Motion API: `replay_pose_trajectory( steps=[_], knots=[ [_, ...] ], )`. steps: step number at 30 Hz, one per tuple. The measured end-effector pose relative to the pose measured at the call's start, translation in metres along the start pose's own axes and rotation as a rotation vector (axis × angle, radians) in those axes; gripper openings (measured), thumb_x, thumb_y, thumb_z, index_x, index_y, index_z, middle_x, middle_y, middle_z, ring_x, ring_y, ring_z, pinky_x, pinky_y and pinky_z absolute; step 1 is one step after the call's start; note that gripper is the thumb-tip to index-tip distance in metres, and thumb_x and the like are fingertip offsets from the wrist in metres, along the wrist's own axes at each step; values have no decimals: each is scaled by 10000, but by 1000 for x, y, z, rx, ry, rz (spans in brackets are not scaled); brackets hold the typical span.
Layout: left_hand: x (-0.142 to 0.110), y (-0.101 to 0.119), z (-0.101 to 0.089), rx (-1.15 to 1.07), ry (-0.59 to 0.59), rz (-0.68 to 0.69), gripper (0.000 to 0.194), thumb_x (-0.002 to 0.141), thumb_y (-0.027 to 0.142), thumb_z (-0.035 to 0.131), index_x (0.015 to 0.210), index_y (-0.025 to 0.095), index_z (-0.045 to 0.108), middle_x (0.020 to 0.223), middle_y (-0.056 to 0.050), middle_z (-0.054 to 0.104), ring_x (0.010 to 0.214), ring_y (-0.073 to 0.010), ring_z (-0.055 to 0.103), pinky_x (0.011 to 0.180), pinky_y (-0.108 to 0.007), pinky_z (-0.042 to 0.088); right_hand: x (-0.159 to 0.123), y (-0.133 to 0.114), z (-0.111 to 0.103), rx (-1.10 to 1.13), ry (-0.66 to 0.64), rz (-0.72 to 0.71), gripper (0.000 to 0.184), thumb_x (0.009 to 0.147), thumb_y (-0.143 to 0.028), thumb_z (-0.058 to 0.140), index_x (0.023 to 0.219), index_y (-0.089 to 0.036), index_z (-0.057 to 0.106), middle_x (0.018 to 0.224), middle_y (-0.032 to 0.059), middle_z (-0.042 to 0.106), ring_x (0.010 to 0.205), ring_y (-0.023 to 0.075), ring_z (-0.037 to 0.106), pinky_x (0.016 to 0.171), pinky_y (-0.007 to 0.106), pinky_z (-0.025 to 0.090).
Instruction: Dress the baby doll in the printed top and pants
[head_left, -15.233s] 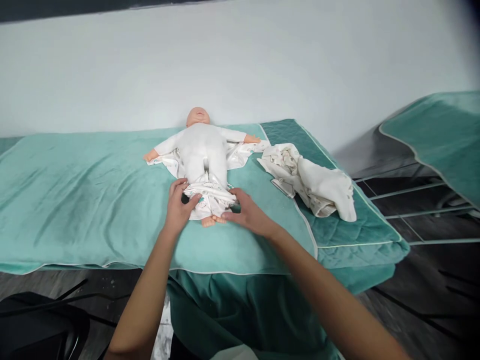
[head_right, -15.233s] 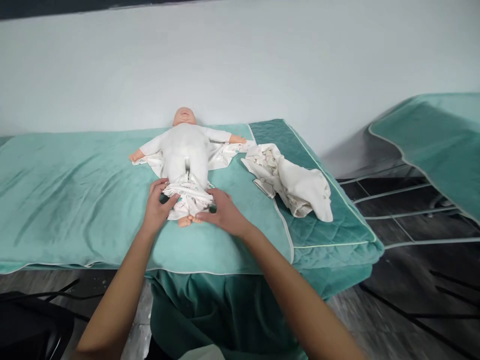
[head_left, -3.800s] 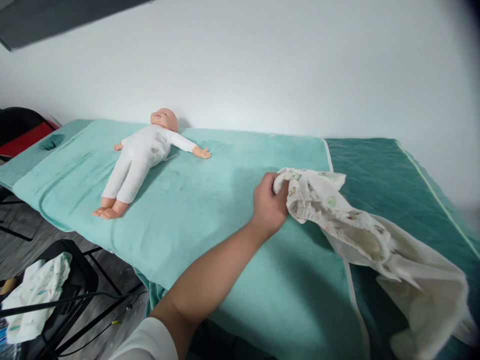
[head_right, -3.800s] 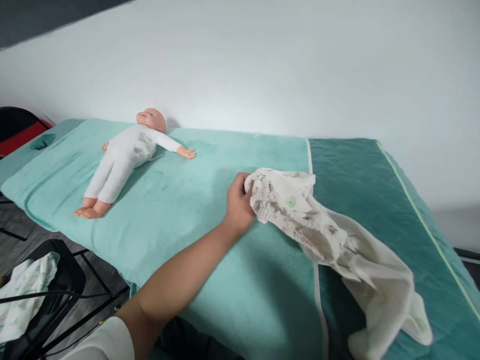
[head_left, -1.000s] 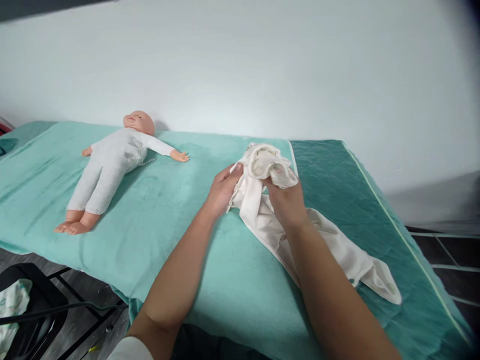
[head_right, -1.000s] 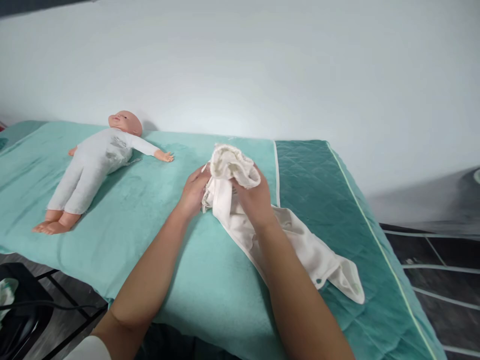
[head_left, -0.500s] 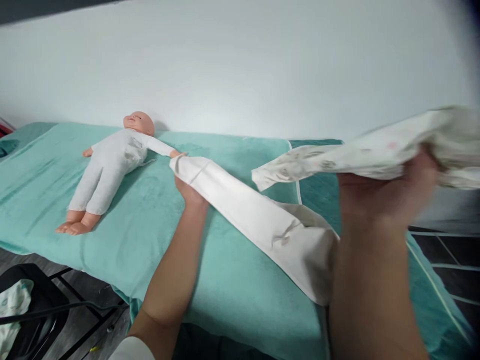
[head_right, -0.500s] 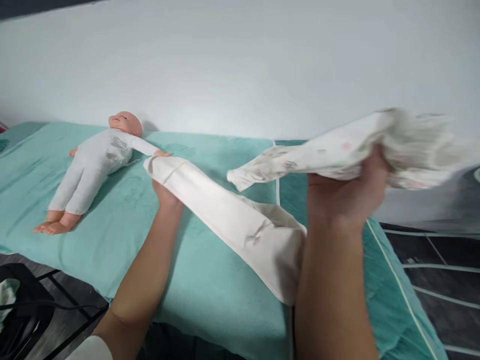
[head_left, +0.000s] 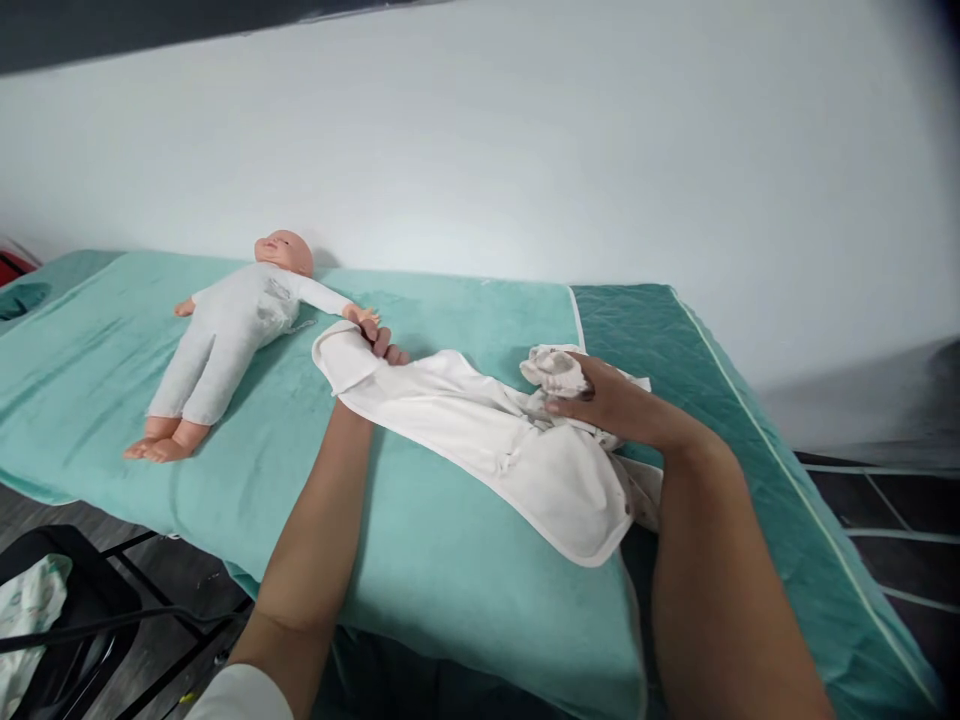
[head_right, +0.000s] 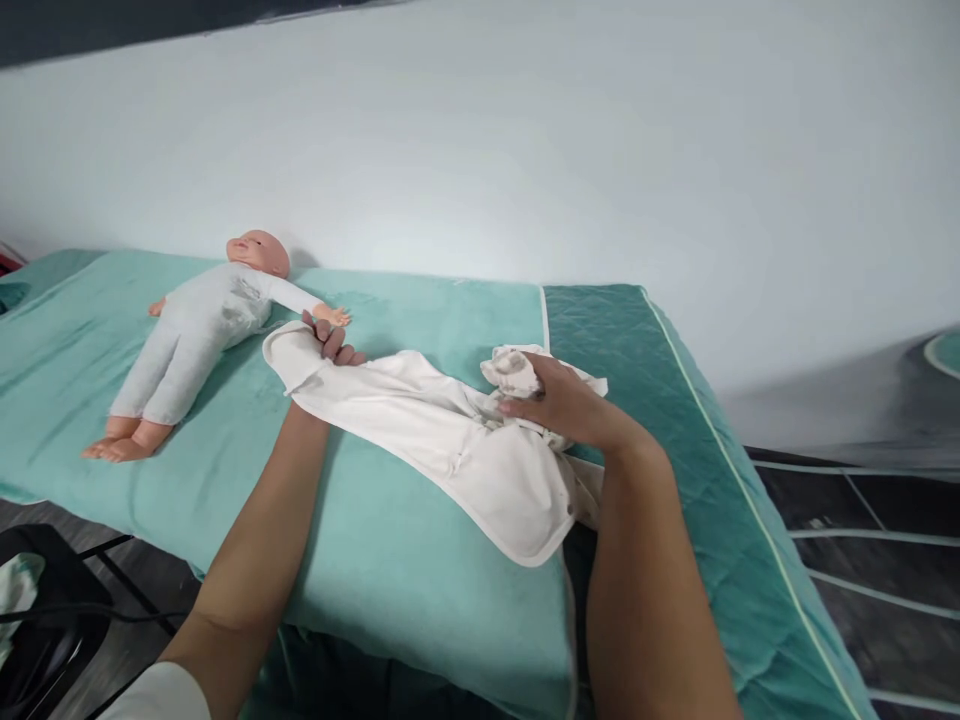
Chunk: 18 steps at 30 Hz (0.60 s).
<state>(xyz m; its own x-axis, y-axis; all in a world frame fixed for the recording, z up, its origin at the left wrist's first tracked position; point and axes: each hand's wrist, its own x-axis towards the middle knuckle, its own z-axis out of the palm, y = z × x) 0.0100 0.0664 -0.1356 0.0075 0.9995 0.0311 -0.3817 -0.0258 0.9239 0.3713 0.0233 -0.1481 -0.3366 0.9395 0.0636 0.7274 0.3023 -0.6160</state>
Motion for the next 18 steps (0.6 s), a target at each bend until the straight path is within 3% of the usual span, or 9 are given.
replay_pose_trajectory(
  steps=[1,3,6,10,12,14,16,18],
  knots=[
    [-2,0,0,30,-42,-52,480,939,662,506,884,209,655,668,-4,610,573,-154,590,586,-326,511,-2,1,1,-6,10,19,671,771,-504,786,1369,-269,589,1363,125,623,1227,388,577,1014,529,483],
    [-7,-1,1,108,-138,-148,484,831,700,627,782,218,635,587,1,574,498,-165,553,521,-320,441,-5,3,2,-41,85,69,702,696,-492,852,1316,-253,627,1286,142,643,1182,411,570,1003,557,456],
    [-17,-4,7,349,-273,-171,390,723,551,806,833,190,707,837,-67,710,756,-210,661,654,-324,490,-7,1,3,23,179,118,630,661,-367,872,1244,-255,663,1177,120,660,1050,350,607,941,495,471],
    [-24,-10,13,713,-347,74,363,792,453,769,1091,248,746,1244,-77,682,1200,-264,582,1025,-377,440,-6,-11,0,222,279,194,385,684,-237,792,1062,-240,719,1001,63,716,879,257,620,825,390,488],
    [-24,-11,14,879,-420,160,352,792,436,773,1093,256,745,1344,-79,641,1307,-302,512,1145,-434,335,-5,-16,-3,339,430,268,341,704,-233,751,1043,-229,719,968,51,732,836,234,620,786,368,494],
    [-23,-11,13,982,-489,153,249,776,407,785,953,237,744,1372,-79,631,1330,-324,488,1181,-466,272,-5,-18,-4,473,661,308,390,691,-231,738,1080,-212,708,1005,56,737,836,219,631,775,351,504],
    [-24,-11,13,988,-501,147,175,781,370,767,835,221,693,1360,-66,641,1306,-308,506,1156,-449,302,-8,-17,-4,544,877,298,429,686,-237,726,1110,-189,694,1036,67,734,840,206,642,772,339,510],
    [-26,-11,13,897,-454,112,171,813,366,723,835,216,646,1225,-54,690,1155,-257,587,1030,-389,411,-19,-17,-7,465,1010,289,411,696,-279,731,1093,-176,694,1027,77,733,841,209,653,767,344,509]
  ],
)
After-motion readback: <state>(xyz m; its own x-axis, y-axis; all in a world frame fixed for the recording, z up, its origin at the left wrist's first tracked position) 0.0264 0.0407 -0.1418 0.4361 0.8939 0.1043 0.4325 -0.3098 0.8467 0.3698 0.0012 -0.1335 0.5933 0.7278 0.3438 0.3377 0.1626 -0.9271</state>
